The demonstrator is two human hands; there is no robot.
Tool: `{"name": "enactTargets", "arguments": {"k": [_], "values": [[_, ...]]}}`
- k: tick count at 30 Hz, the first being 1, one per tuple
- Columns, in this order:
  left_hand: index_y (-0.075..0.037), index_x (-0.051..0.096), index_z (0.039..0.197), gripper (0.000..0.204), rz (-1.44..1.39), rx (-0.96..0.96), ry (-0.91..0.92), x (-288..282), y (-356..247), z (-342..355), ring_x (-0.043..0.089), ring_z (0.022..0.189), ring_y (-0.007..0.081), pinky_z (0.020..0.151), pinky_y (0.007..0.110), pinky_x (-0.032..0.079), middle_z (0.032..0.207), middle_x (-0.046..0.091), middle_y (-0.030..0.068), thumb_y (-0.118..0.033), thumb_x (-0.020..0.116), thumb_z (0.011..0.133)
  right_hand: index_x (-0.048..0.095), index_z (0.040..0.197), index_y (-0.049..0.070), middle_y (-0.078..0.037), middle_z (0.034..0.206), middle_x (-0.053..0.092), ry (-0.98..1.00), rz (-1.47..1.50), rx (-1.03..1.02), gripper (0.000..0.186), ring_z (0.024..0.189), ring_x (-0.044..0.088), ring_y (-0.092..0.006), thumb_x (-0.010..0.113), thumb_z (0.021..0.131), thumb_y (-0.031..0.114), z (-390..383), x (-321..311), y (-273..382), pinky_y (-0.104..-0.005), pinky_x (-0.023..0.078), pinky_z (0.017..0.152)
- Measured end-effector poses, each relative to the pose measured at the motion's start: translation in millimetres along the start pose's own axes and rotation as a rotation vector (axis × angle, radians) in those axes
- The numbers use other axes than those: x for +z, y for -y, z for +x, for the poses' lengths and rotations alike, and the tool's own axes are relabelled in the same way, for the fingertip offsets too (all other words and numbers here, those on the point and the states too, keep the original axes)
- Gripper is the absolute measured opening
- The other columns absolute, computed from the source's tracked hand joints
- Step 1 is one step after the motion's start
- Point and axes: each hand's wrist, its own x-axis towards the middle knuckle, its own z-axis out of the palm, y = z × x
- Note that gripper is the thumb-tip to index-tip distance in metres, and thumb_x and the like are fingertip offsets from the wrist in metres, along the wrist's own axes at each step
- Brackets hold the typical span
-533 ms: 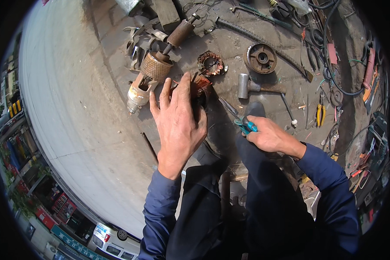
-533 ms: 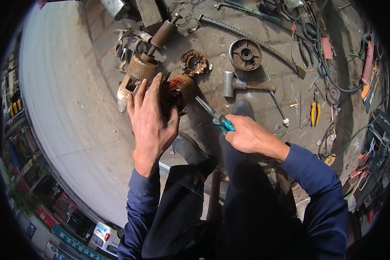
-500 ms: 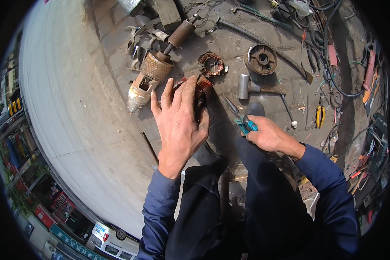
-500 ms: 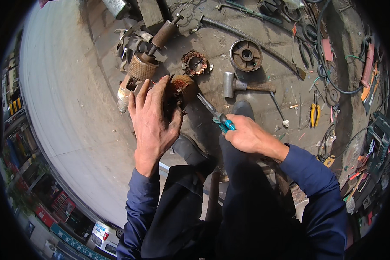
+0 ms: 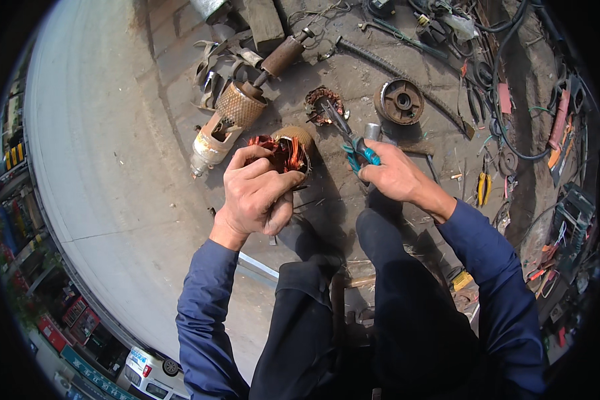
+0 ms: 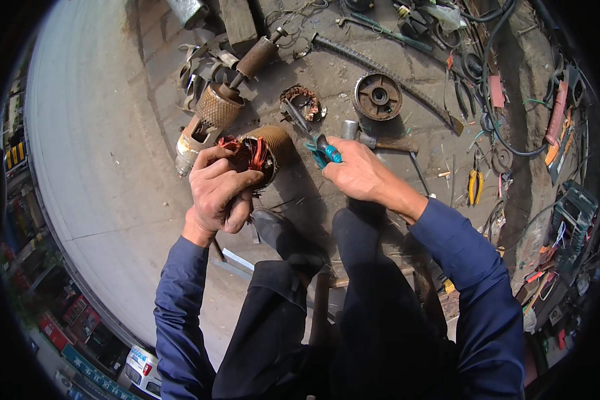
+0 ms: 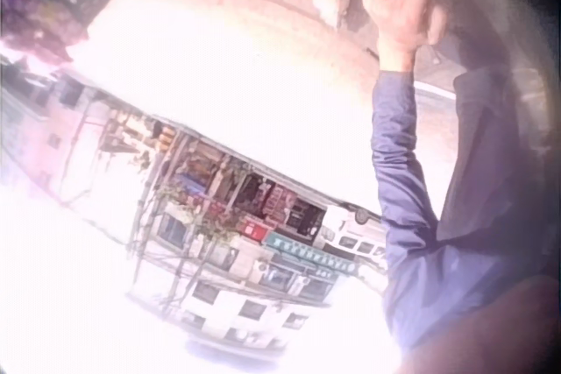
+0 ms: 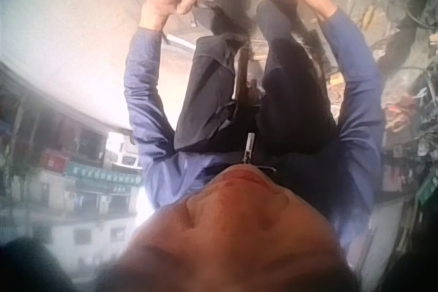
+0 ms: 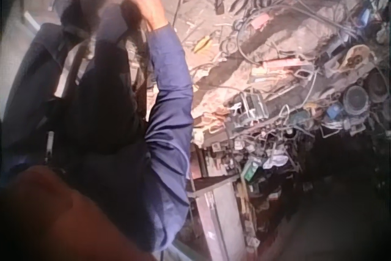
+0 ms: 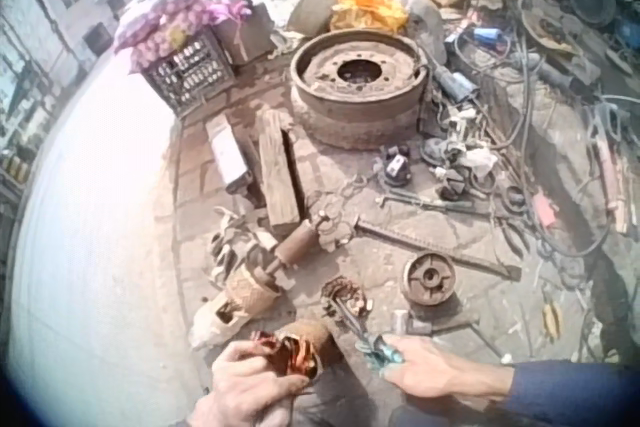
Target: The person uses pliers to pull copper windings from a cylindrical motor stator, then uses a hammer to strike the stator casing. The copper is removed in clumps and placed on the ground.
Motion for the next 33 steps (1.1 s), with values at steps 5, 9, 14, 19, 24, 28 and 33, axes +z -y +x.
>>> {"name": "enactTargets", "arguments": {"k": [5,9,14,19,24,28,33], "values": [[-0.009,0.08,0.106,0.045,0.01,-0.003,0.083,-17.2,4.0,-8.4,0.058,0.066,0.0213,0.099,0.042,0.056,0.065,0.056,0.0001,-0.012,0.072,0.061,0.068,0.115,0.001,-0.005,0.094,0.067,-0.009,0.039,-0.078,0.027,0.086,0.059,-0.0151,0.067,0.092,0.014,16.8,22.4,20.3,-0.0334,0.05,0.081],[-0.012,0.081,0.11,0.046,0.117,-0.029,-0.015,4.1,-16.1,-19.6,0.069,0.089,0.0208,0.111,0.049,0.053,0.076,0.063,-0.0004,-0.009,0.076,0.065,0.067,0.116,0.003,-0.005,0.09,0.064,0.0,0.047,-0.068,0.026,0.084,0.056,-0.016,0.068,0.093,0.015,15.2,35.3,25.5,-0.0359,0.05,0.079],[-0.009,0.061,0.151,0.077,0.198,-0.4,-0.269,15.8,-57.3,-45.1,0.042,0.15,0.0439,0.126,0.057,0.031,0.154,0.053,0.0224,-0.027,0.086,0.08,0.065,0.124,0.001,-0.017,0.104,0.066,-0.067,-0.142,-0.167,0.034,0.092,0.062,-0.0319,0.066,0.092,0.011,15.8,42.7,32.4,-0.0421,0.052,0.087],[0.002,0.02,0.17,0.125,0.026,-0.735,-0.322,41.6,-68.4,-63.7,0.025,0.16,0.0508,0.13,0.06,0.025,0.172,0.025,0.0319,-0.041,0.093,0.078,0.062,0.145,0.002,-0.025,0.115,0.063,-0.196,-0.244,-0.644,0.063,0.107,0.059,-0.0445,0.063,0.082,0.003,32.1,53.9,45.2,-0.0507,0.051,0.097],[0.002,0.014,0.171,0.131,-0.008,-0.781,-0.3,49.5,-60.9,-71.0,0.022,0.161,0.0517,0.131,0.061,0.022,0.173,0.022,0.0328,-0.034,0.095,0.075,0.06,0.146,0.004,-0.024,0.109,0.059,-0.142,-0.426,-0.675,0.071,0.104,0.055,-0.0435,0.066,0.076,0.002,38.0,52.6,43.4,-0.0516,0.049,0.096],[0.003,0.014,0.171,0.126,0.027,-0.751,-0.3,50.2,-58.6,-70.3,0.024,0.16,0.053,0.13,0.062,0.022,0.172,0.025,0.0329,-0.024,0.091,0.075,0.063,0.134,0.004,-0.022,0.109,0.058,-0.182,-0.46,-0.699,0.058,0.105,0.055,-0.0416,0.072,0.077,0.006,38.0,56.9,38.7,-0.0514,0.048,0.094],[0.004,0.017,0.17,0.117,0.024,-0.751,-0.288,46.8,-58.3,-70.7,0.024,0.159,0.0549,0.131,0.063,0.02,0.173,0.025,0.032,-0.015,0.083,0.075,0.066,0.125,0.004,-0.022,0.11,0.057,-0.224,-0.651,-0.641,0.049,0.107,0.056,-0.0419,0.077,0.078,0.01,27.1,58.1,42.5,-0.0511,0.046,0.09]]}}
